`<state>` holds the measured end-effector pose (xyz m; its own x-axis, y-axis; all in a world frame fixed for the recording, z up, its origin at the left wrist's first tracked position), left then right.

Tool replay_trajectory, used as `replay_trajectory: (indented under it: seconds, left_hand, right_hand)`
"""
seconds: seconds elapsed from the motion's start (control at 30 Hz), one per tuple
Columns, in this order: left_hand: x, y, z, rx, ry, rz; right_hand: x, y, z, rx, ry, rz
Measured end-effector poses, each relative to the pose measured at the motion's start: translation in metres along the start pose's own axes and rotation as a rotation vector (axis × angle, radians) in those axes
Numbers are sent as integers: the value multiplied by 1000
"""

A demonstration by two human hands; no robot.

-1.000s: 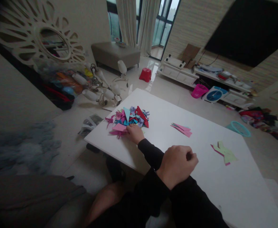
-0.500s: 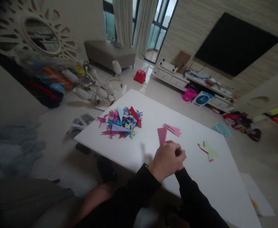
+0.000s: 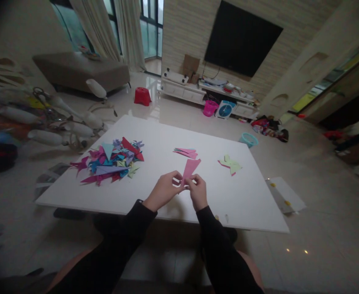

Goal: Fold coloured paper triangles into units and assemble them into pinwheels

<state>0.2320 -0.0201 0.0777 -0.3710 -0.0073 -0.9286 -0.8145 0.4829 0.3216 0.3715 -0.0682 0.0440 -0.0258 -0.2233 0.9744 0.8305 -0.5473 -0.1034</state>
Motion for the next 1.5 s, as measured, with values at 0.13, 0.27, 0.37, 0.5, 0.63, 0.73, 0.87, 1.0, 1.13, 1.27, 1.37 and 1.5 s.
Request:
replay_trajectory:
  seconds: [0.13, 0.27, 0.37, 0.5, 0.63, 0.73, 0.87, 1.0, 1.13, 1.27, 1.37, 1.5]
  left_hand:
    - [-8, -16, 6, -11, -35, -49]
    - [-13, -29, 12, 47, 26, -206]
    - [-15, -36, 12, 143, 82, -346]
    - [-16, -39, 9, 219, 127, -478]
    - [-13, -38, 9, 261, 150, -568]
    - [-11, -36, 10, 281, 160, -597]
    - [-10, -32, 10, 276, 172, -626]
    - [-9, -28, 9, 258, 225, -674]
    - [-7, -25, 10, 234, 247, -683]
    - [-4, -23, 12, 182, 257, -649]
    - [-5, -22, 12, 168, 243, -598]
    - [-6, -22, 9, 189, 241, -628]
  right_hand:
    - [8, 11, 3, -14, 11, 5]
    - [17, 21, 5, 9, 38, 57]
    - [23, 29, 4, 12, 50, 73]
    - [25, 36, 3, 18, 56, 66]
    - [25, 35, 4, 9, 69, 76]
    - [24, 32, 5, 8, 59, 103]
    - [23, 29, 7, -9, 49, 126]
    - [19, 28, 5, -41, -21, 125]
    - [16, 27, 4, -39, -54, 80]
    - [20, 27, 5, -16, 28, 23]
    - [24, 26, 5, -7, 77, 8]
    - [27, 25, 2, -19, 57, 67]
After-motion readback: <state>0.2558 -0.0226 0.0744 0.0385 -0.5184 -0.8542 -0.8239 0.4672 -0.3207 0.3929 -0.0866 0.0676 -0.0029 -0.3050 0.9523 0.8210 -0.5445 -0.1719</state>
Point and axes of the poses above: each hand's wrist, its own z-axis towards the middle knuckle, its own y-axis out of the back of the hand, x = y × z, the point moved 5 cm from there along z, towards the middle knuckle, and after that the axes turned 15 degrees about y, right-handed, at the moved point
